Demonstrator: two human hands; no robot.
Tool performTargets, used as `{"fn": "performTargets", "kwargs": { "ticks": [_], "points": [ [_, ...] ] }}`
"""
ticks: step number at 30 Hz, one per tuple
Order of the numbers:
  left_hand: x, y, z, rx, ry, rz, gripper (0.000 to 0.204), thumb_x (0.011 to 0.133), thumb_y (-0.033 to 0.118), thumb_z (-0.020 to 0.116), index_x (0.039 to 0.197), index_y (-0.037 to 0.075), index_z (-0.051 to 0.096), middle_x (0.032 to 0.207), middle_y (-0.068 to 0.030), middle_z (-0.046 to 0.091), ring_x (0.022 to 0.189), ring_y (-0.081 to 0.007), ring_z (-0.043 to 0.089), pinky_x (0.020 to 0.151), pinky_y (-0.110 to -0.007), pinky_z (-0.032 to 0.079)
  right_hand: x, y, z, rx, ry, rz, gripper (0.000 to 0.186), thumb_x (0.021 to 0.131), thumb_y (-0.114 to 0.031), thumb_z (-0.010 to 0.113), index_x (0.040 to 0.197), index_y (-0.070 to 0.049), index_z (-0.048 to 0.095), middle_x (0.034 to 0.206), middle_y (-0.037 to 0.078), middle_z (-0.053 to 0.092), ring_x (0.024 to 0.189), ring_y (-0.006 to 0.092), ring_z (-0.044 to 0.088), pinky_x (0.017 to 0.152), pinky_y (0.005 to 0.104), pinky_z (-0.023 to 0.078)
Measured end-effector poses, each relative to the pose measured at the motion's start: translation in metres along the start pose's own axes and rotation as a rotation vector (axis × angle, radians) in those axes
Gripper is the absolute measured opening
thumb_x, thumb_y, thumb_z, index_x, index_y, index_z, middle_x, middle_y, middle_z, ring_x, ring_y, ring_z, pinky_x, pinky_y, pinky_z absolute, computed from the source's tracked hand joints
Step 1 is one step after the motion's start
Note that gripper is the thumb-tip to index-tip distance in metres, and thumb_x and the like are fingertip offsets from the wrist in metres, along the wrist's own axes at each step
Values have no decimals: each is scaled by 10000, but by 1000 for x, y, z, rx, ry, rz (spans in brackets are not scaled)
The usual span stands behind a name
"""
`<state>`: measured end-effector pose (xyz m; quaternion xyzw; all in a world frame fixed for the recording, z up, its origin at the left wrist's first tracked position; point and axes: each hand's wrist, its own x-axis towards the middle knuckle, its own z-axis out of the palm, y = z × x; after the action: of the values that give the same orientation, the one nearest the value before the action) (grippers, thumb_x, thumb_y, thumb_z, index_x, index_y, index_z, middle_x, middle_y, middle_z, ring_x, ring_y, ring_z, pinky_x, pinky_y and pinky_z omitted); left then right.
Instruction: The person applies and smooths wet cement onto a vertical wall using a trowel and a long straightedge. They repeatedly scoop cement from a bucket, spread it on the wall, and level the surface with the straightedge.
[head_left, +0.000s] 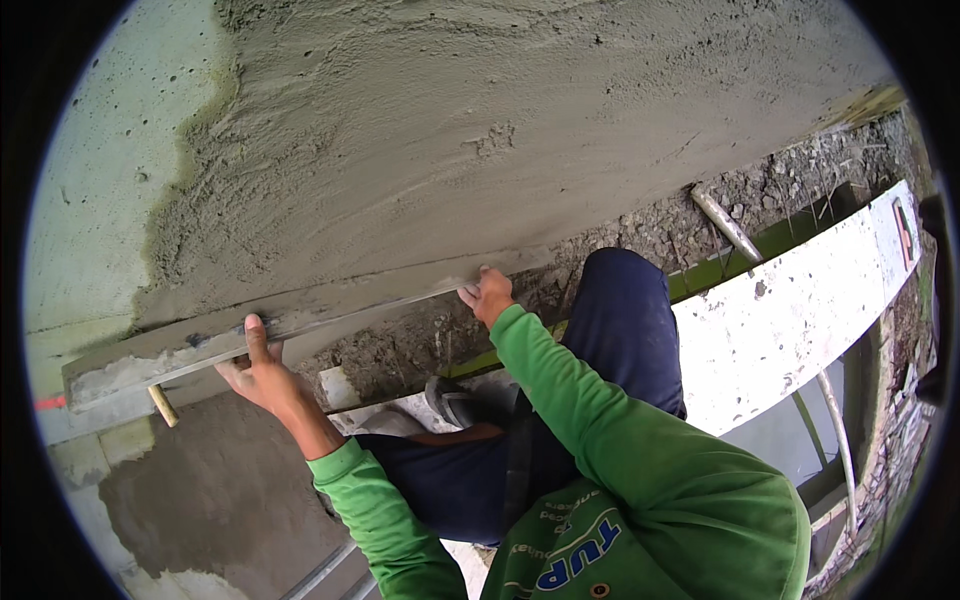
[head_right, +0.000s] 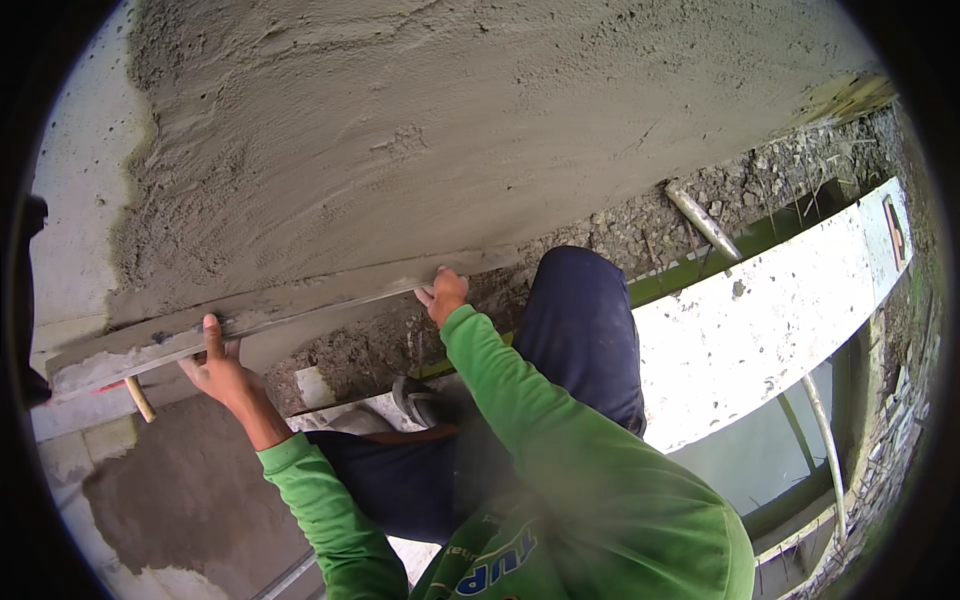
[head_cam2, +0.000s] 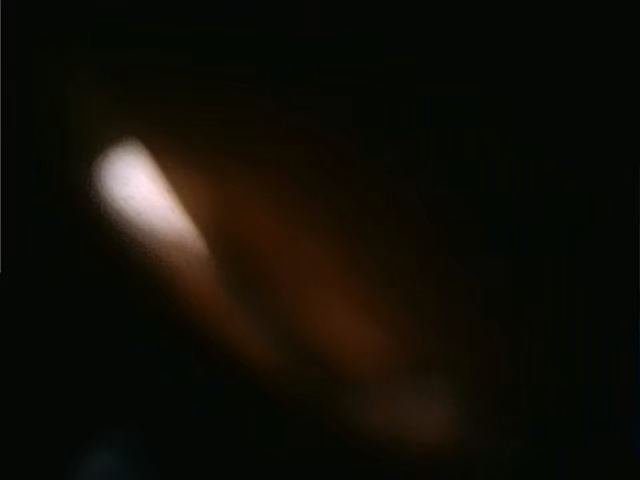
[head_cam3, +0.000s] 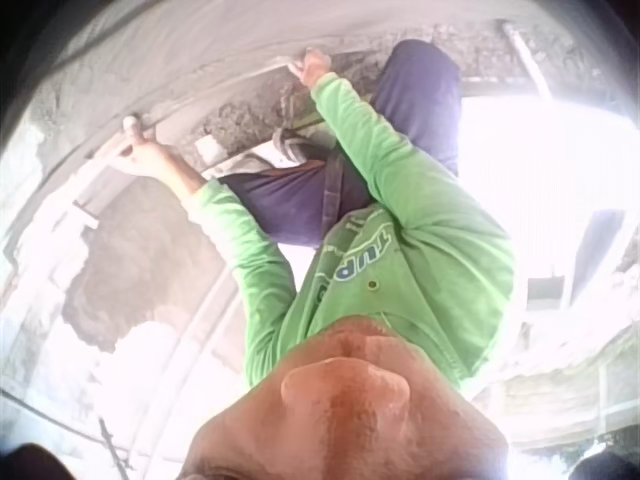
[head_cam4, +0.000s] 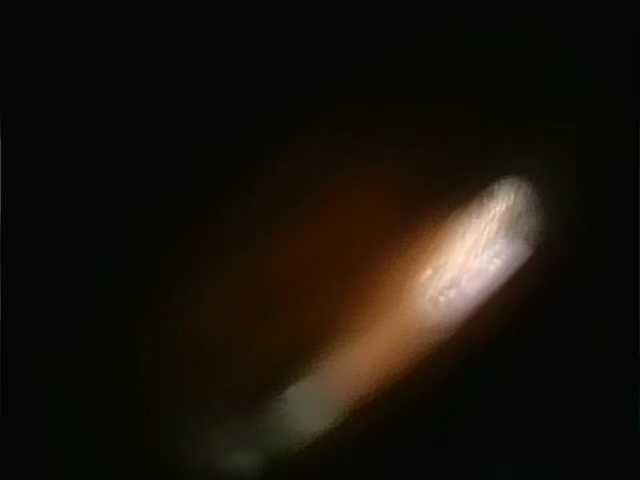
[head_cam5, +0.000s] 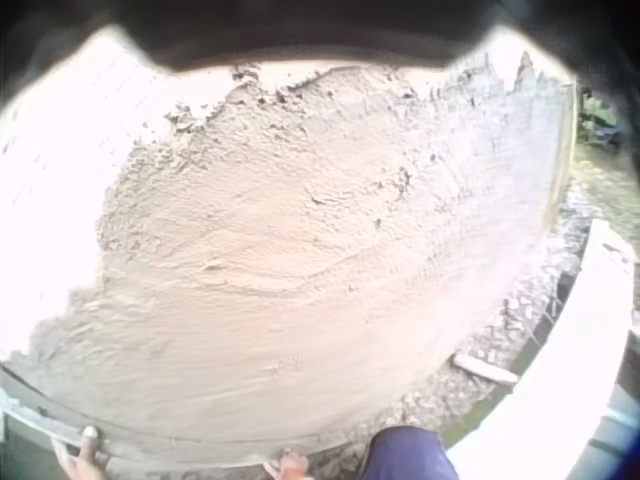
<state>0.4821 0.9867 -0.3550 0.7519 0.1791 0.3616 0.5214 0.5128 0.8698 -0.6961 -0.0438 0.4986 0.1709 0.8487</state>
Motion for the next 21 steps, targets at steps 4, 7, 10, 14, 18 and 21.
{"fn": "performTargets", "kwargs": {
  "ticks": [4,7,10,14,18,21],
  "points": [
    [-13,11,14,-10,25,-58,741,826,66,716,1435,46,294,1327,-174,466,1149,-274,533,911,-432,479,-21,-35,2,-36,113,-98,617,934,-160,520,1453,-99,190,1322,162,420,983,361,570,778,471,571],
    [-15,9,21,-71,-7,-50,759,816,83,732,1436,50,295,1324,-182,463,1160,-283,527,916,-440,469,-35,-61,9,-62,178,-179,540,933,-186,524,1392,-98,254,1255,150,448,906,326,570,730,461,569],
    [-22,11,31,-75,9,-70,771,807,101,744,1434,50,298,1324,-185,462,1165,-297,522,906,-451,463,-49,-86,7,-70,197,-285,395,927,-220,535,1265,-90,378,1095,136,504,790,278,566,669,440,559],
    [-31,12,41,-165,-2,-102,729,816,77,733,1424,73,332,1322,-150,472,1189,-282,485,910,-475,428,-73,-115,7,-69,210,-375,410,908,-200,554,1260,-104,367,1055,103,480,780,255,544,617,419,544],
    [-39,21,49,-150,39,-139,736,811,93,740,1424,75,334,1313,-138,483,1184,-273,487,913,-475,414,-101,-138,6,-95,192,-469,340,905,-186,557,1187,-94,392,991,88,468,742,239,516,621,418,542],
    [-39,19,52,-167,34,-139,755,809,104,742,1431,71,315,1300,-129,496,1170,-257,496,906,-457,415,-115,-152,7,-101,193,-535,219,911,-188,561,1071,-88,451,861,67,454,693,219,502,626,414,543]
  ]
}}
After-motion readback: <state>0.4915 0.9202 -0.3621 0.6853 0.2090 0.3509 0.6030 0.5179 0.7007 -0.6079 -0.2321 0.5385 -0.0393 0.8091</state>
